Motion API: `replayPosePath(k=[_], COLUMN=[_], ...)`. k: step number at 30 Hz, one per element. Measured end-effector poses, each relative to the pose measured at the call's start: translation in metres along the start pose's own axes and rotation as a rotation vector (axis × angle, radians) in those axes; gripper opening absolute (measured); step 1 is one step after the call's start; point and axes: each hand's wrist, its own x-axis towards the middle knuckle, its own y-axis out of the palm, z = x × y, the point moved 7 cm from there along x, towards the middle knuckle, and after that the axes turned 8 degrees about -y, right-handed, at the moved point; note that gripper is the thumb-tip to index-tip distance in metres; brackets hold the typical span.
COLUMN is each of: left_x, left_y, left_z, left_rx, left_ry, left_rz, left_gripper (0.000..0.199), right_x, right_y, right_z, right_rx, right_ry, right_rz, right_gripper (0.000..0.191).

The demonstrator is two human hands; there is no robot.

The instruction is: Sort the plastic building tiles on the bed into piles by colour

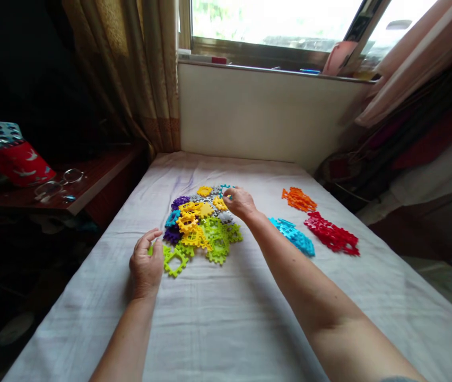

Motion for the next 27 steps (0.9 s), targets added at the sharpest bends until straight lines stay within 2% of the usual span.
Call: replayPosePath(k=[5, 8, 12, 16, 19, 21, 24, 27], left_x=[0.002, 0.003, 0.003, 0.004, 0.005, 0.005, 0.005, 0.005], left_y=[0.003, 0.004, 0.003, 0.001, 0.0, 0.0, -0.001, -0.003], left_z=[0.004, 0.005, 0.005, 0.005, 0.007, 0.012, 0.019, 0.021], left_rx=[-0.008, -0.015, -0.015, -0.029, -0.056, -0.074, -0.099, -0.13], left_ry=[-0.03, -0.039, -0.052, -0.081, -0.108, -0.142, -0.191, -0.224], left_rz=[0.007, 0.009, 0.008, -0.009, -0.023, -0.036, -0.06, -0.091], left_gripper=[0.024, 0.025, 0.027, 0.028, 0.029, 0.03, 0.031, 0.031], right_x=[-0.054, -0.084, -0.111, -0.126, -0.132, -0.13, -0.116, -0.093], right_y=[-0.03, -0.039, -0.038, -0.049, -0.063, -0.067, -0.063, -0.043], right_z=[-0.076, -0.111, -0.135, -0.143, -0.137, -0.122, -0.081, -0.021], right_rx=[0.053, 0.15, 0.21, 0.02, -0.15, -0.191, -0.168, -0.07], right_ry=[0.165, 0.237, 0.271, 0.311, 0.341, 0.316, 0.196, 0.004], right_rz=[0.062, 0.097, 0.136, 0.095, 0.071, 0.065, 0.05, 0.053], right_gripper=[0.03, 0.032, 0.033, 0.034, 0.036, 0.035, 0.031, 0.029])
